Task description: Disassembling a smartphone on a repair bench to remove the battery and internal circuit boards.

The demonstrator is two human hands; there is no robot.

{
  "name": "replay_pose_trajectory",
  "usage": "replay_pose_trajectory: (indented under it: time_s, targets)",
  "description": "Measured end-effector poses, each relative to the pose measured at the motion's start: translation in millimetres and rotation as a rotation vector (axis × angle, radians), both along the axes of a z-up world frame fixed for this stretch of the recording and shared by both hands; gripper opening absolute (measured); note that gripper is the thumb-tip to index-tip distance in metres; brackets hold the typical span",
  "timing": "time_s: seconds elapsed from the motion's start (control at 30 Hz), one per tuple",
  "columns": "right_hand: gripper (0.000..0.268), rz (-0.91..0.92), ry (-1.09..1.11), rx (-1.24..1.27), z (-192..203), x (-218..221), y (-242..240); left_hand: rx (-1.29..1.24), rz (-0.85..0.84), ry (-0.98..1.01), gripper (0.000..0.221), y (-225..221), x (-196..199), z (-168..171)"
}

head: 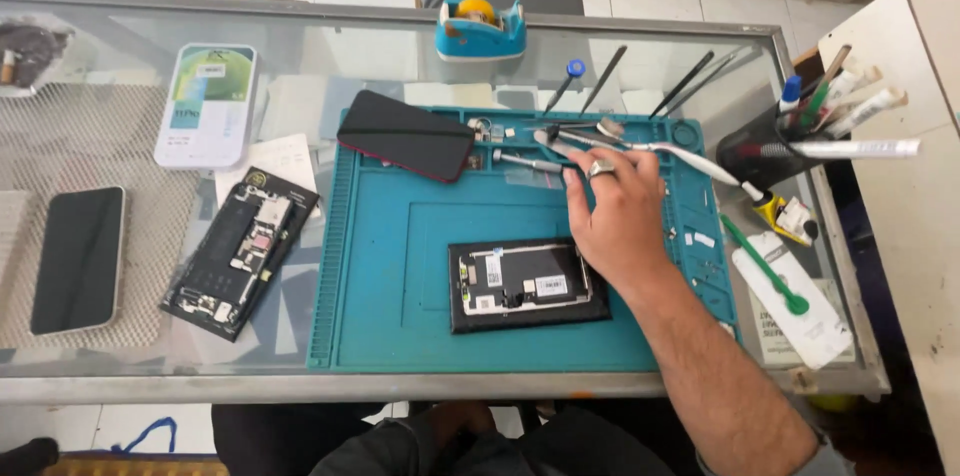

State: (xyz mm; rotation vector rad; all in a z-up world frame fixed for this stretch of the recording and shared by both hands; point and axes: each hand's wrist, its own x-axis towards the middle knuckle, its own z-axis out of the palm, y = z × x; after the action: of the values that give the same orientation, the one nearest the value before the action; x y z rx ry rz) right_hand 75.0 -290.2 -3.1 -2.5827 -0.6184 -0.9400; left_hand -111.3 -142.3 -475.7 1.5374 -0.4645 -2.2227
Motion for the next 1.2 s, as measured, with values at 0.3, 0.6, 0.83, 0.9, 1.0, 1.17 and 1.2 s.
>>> replay_pose_trajectory:
  time_s: [0.3,0.6,0.83,0.9,1.0,1.17,1.2]
  targets:
    - [0.018,0.109,-0.039,-0.053,-15,14,-13,0.082,-0.103,-0.637,0.060,14,-17,92]
    - [0.025,0.058,0.086,0.011,-9,21,-16,-0.613,0.326,-0.977,0.041,100,-56,495]
    - [0.023,0.157,0.175,-0.051,-24,28,-14,-0.562,0.758,-1.915,0.023,134,0,493]
    - [0.016,0.143,-0.035,-0.159,-25,26,-9,-0.445,0.904,-1.990,0.065,128,21,485]
    - [0.018,0.137,-0.001,-0.178,-32,28,-4,-0.367,0.803,-1.958,0.086,116,35,482]
    - [0.019,0.183,0.009,-0.222,-42,34,-6,-0.176,0.524,-1.861,0.112,113,54,480]
    - [0.017,0.205,0.021,-0.204,-39,38,-5,-0.148,0.448,-1.836,0.115,113,59,483]
